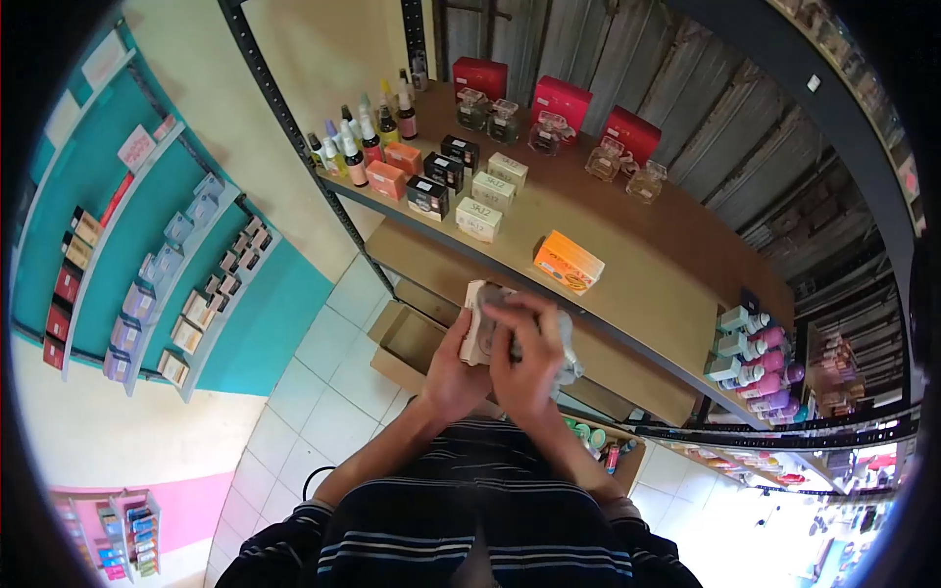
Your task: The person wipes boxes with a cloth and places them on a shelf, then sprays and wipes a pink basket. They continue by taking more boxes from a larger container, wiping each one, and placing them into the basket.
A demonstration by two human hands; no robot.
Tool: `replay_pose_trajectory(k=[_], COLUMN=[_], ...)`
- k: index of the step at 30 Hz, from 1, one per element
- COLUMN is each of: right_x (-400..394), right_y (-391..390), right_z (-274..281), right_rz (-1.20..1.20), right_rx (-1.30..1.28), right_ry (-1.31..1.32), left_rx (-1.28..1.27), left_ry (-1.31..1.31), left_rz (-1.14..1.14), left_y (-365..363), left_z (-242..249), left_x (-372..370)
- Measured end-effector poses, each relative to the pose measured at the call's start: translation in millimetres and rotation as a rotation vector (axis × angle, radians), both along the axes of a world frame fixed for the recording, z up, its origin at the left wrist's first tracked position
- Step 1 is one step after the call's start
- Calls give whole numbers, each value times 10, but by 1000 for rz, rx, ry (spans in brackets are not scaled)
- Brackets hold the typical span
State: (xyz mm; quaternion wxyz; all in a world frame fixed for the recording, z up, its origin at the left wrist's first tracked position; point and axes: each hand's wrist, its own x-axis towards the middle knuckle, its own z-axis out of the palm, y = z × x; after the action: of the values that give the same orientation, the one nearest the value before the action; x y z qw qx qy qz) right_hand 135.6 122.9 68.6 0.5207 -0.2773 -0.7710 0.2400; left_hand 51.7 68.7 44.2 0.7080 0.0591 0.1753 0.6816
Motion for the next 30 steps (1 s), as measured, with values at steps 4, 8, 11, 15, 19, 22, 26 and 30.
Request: replay_pose_trajectory(k=[4, 8, 11, 15, 19, 22, 26, 30], right_x=[20, 149, 387, 651, 545, 548, 440, 192], right_y=[-250, -403, -353, -12, 768, 1234, 1437, 1394], right_z=[-85, -8, 64, 65, -192, -619, -803, -719], right_rz=[187, 340, 506, 693, -228, -296, 27, 91], right_rx=[-168, -41, 27, -279, 51, 91, -292, -251], right_ry=[68, -97, -292, -157, -430, -479, -242, -290], left_rx=[-1, 62, 87, 245, -27, -44, -82, -177], left_ry=[168, 207, 199, 718, 84, 105, -11, 71], left_rz=[155, -73, -288, -317, -502, -506, -442, -408], left_y=[28, -189, -442, -721, -470, -498, -549, -557], left_z=[0, -294, -535, -1120, -65, -83, -78, -117], left_x=[-138, -226, -219, -271, -145, -194, -175, -169])
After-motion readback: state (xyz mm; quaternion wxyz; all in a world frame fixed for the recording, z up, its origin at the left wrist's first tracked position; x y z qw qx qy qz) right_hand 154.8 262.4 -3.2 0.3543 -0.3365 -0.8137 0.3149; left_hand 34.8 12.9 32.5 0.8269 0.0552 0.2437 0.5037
